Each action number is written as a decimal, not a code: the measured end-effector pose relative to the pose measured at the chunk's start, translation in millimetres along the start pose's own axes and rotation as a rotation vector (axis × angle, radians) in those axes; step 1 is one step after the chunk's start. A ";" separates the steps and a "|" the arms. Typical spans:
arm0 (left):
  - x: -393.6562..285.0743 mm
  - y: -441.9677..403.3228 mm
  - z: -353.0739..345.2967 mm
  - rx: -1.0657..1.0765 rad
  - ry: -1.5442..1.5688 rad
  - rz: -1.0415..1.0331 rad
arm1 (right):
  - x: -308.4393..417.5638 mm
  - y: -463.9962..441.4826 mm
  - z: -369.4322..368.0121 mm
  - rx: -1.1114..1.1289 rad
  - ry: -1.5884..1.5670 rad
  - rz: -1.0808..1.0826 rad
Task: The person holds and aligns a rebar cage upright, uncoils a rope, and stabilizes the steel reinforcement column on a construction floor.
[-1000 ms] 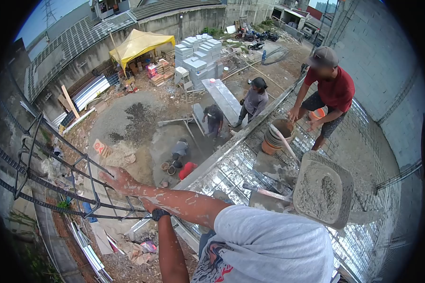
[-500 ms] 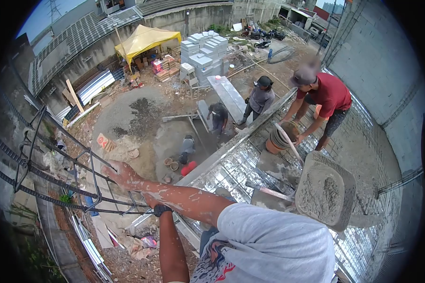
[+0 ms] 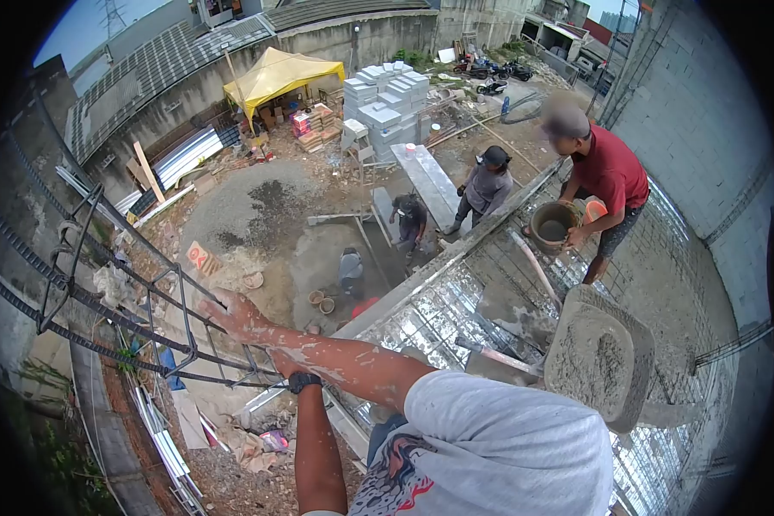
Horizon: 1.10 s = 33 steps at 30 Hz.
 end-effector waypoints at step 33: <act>-60.6 114.6 -128.6 1.023 -1.181 -0.011 | -424.9 580.5 476.5 0.256 1.242 -0.848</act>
Point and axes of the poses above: each hand's wrist, its own y-axis away from the middle knuckle, its own z-axis out of the back of the hand, x = y × z, the point moved 9 cm from there along -y, towards the middle knuckle, and after that the axes turned 1 degree about y, right-handed, at the moved point
